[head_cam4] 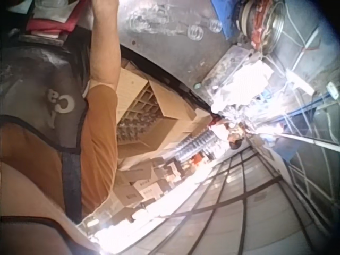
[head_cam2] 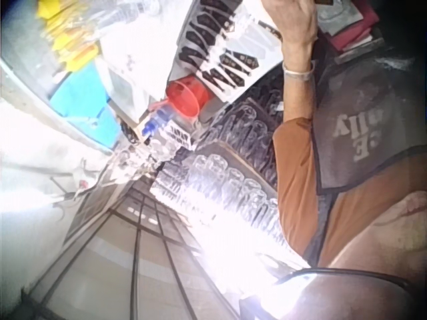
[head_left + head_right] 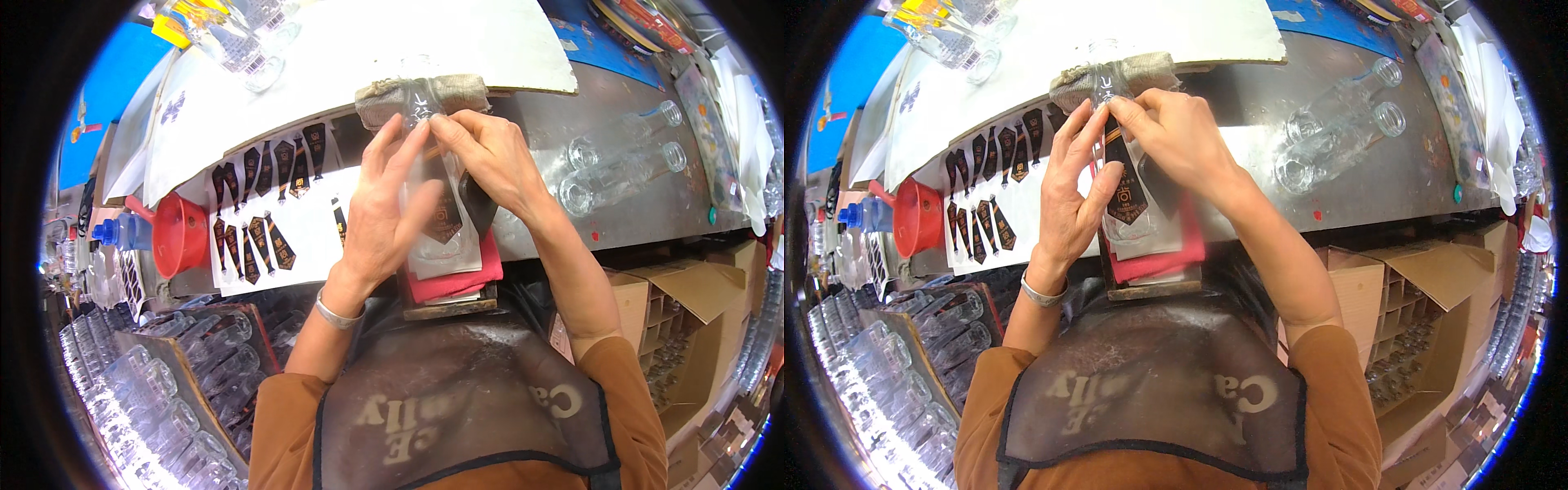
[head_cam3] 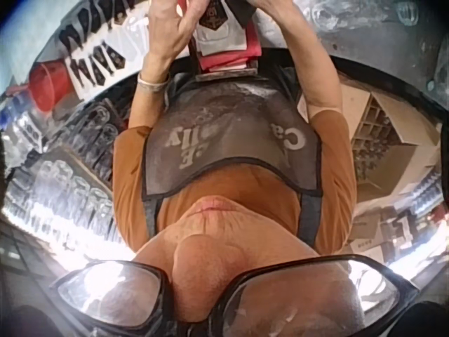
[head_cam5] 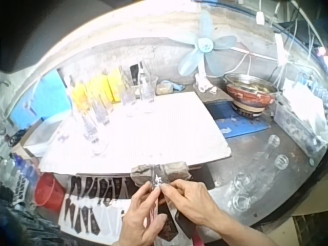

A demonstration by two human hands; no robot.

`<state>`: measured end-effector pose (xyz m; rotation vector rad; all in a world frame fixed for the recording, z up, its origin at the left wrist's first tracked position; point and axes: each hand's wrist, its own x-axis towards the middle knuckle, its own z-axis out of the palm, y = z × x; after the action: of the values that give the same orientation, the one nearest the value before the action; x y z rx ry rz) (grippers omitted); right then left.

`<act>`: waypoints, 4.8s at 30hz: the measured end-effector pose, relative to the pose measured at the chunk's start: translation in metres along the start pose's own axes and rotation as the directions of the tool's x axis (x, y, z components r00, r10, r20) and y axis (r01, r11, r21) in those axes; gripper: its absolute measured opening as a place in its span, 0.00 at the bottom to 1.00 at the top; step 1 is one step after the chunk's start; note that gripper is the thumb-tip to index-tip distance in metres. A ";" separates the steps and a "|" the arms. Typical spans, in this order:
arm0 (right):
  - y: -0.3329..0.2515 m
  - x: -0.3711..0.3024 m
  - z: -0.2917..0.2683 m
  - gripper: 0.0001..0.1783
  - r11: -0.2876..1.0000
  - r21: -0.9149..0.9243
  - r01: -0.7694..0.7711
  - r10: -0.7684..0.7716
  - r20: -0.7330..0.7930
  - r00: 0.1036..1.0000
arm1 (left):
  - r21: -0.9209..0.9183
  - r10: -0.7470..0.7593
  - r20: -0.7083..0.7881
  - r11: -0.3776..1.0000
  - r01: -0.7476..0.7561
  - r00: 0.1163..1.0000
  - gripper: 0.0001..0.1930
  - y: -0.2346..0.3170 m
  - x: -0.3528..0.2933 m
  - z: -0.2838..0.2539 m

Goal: The person repeatedly picks clear glass bottles from a cardboard box, places each bottle in a red holder, applies a label to the bottle, and then sets the labeled bottle aside. The process is repeated for multiple bottles.

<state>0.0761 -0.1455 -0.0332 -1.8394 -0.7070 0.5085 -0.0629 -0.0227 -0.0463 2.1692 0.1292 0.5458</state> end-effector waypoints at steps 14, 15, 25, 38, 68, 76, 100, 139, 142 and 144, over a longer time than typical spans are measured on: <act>0.008 0.005 -0.001 0.32 0.998 0.069 0.003 -0.004 0.013 1.000 | -0.042 -0.021 0.005 0.999 0.021 1.000 0.31 -0.001 0.005 0.000; 0.011 0.004 -0.001 0.32 0.995 0.100 0.015 -0.015 0.001 1.000 | -0.058 -0.031 0.011 0.998 0.031 0.999 0.32 -0.001 0.005 -0.001; 0.009 -0.005 -0.004 0.34 0.998 0.026 0.066 -0.065 -0.033 0.997 | -0.583 -0.314 0.198 0.724 0.369 0.929 0.36 0.001 -0.014 0.000; 0.002 0.000 -0.004 0.39 0.997 -0.072 0.039 -0.037 0.020 0.999 | -0.637 -0.319 0.204 0.675 0.373 0.926 0.41 0.002 -0.013 0.004; 0.009 0.004 -0.004 0.38 0.993 -0.069 0.098 -0.097 0.025 0.995 | -0.605 -0.351 0.173 0.700 0.381 0.920 0.41 0.007 -0.013 0.009; 0.002 0.002 -0.007 0.35 0.997 -0.051 0.065 -0.062 0.047 0.997 | -0.634 -0.372 0.199 0.657 0.408 0.907 0.41 0.005 -0.011 0.008; -0.008 0.014 -0.012 0.39 0.994 -0.098 -0.045 0.055 0.094 0.994 | -0.611 -0.411 0.134 0.682 0.401 0.902 0.41 0.004 -0.015 0.015; -0.037 0.014 -0.031 0.13 0.673 -0.350 0.652 -0.675 0.071 0.734 | -0.595 -0.419 0.118 0.696 0.402 0.900 0.45 0.004 -0.015 0.016; -0.040 -0.003 -0.030 0.14 0.595 -0.405 0.694 -0.752 0.023 0.659 | -0.527 -0.370 0.079 0.772 0.354 0.926 0.50 0.004 -0.020 0.013; -0.025 -0.036 -0.020 0.17 0.607 -0.317 0.728 -0.724 0.158 0.672 | -0.345 -0.228 0.072 0.908 0.239 0.971 0.58 0.002 -0.028 0.006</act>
<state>0.0562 -0.1769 -0.0026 -1.6639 -1.5514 -0.1764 -0.0856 -0.0362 -0.0568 1.7808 0.2528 0.3660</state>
